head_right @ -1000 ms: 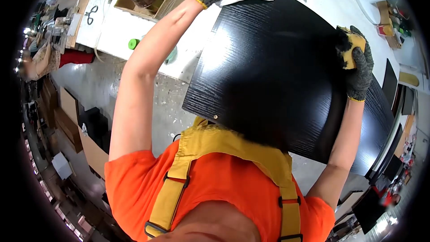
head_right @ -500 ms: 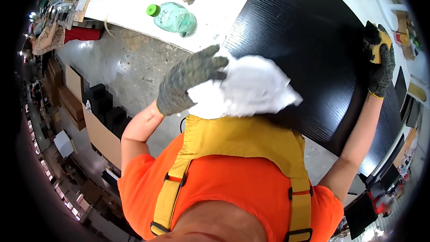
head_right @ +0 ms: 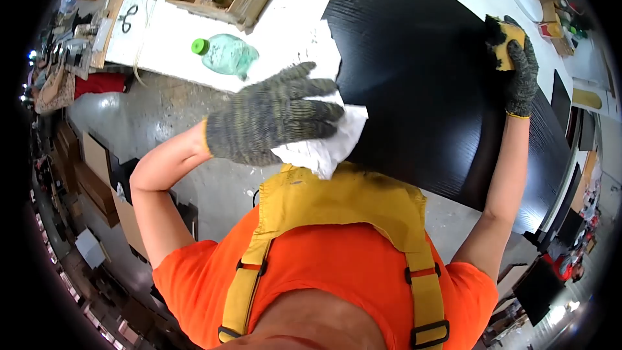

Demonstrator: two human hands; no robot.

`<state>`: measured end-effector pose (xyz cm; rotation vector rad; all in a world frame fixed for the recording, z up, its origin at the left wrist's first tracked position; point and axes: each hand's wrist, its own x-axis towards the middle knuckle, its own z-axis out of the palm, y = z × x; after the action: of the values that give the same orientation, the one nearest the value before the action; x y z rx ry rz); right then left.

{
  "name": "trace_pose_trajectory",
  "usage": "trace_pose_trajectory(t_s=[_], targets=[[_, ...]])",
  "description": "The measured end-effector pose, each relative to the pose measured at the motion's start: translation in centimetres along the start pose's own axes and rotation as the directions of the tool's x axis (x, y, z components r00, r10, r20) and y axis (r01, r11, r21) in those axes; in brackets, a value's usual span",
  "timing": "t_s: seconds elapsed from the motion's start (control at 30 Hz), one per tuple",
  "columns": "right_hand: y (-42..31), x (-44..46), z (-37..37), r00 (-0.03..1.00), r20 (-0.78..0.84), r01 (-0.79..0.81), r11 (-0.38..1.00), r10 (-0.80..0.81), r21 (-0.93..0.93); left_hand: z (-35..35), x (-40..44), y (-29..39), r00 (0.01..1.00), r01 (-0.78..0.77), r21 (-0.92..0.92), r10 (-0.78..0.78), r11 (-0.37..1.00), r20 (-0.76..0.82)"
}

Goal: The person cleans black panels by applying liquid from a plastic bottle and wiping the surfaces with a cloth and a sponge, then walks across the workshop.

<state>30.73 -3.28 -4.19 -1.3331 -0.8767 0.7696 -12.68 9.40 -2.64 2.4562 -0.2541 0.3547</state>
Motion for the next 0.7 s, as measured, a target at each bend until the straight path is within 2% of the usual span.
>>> trace_pose_trajectory(t_s=[0.13,0.2,0.27,0.33,0.37,0.4,0.43,0.5,0.53,0.57,0.67,0.7], targets=[[-0.7,-0.1,0.3,0.999,0.028,0.027,0.994,-0.025,-0.105,0.2,1.5,-1.4,0.998,0.016,0.001,-0.016,1.000,0.060],[-0.8,-0.3,0.5,1.000,-0.003,0.002,0.997,-0.003,-0.079,-0.3,2.6,-2.1,0.994,0.038,0.021,-0.040,0.999,0.098],[-0.5,-0.1,0.4,1.000,0.008,0.014,0.997,-0.014,-0.071,-0.6,3.9,-3.9,0.994,0.084,0.076,-0.088,0.994,0.059],[-0.3,0.0,-0.2,1.000,0.020,-0.009,0.997,0.011,-0.077,-0.9,6.3,-7.6,0.993,0.110,0.179,-0.100,0.978,-0.066],[-0.2,0.1,-0.5,0.999,0.028,-0.020,0.996,0.023,-0.082,-1.1,8.0,-8.6,0.961,0.270,0.281,-0.239,0.921,-0.139],[-0.1,0.1,-0.5,1.000,0.023,-0.020,0.997,0.022,-0.073,-2.2,9.8,-9.7,0.944,0.319,0.279,-0.279,0.906,-0.174],[0.0,0.0,-0.5,1.000,0.020,-0.022,0.998,0.023,-0.065,-2.1,10.6,-12.4,0.909,0.394,0.179,-0.354,0.901,-0.221],[-0.2,0.1,-0.3,0.999,0.022,-0.023,0.998,0.024,-0.065,-3.1,12.2,-15.0,0.952,0.228,0.149,-0.188,0.962,-0.242],[-0.4,0.0,0.1,0.999,0.027,-0.025,0.997,0.027,-0.073,-3.7,12.7,-15.2,0.955,0.202,0.076,-0.179,0.977,-0.235],[-0.6,-0.1,0.3,0.999,0.030,-0.029,0.996,0.032,-0.080,-3.2,12.4,-15.3,0.949,0.164,0.103,-0.128,0.981,-0.287],[-0.7,-0.2,0.5,0.999,0.033,-0.035,0.997,0.037,-0.062,-1.3,9.5,-13.8,0.935,0.144,0.550,0.068,0.823,-0.347],[-0.7,-0.1,0.5,0.999,0.042,-0.032,0.998,0.034,-0.049,-0.9,8.5,-12.6,0.940,0.150,0.444,0.012,0.884,-0.341]])
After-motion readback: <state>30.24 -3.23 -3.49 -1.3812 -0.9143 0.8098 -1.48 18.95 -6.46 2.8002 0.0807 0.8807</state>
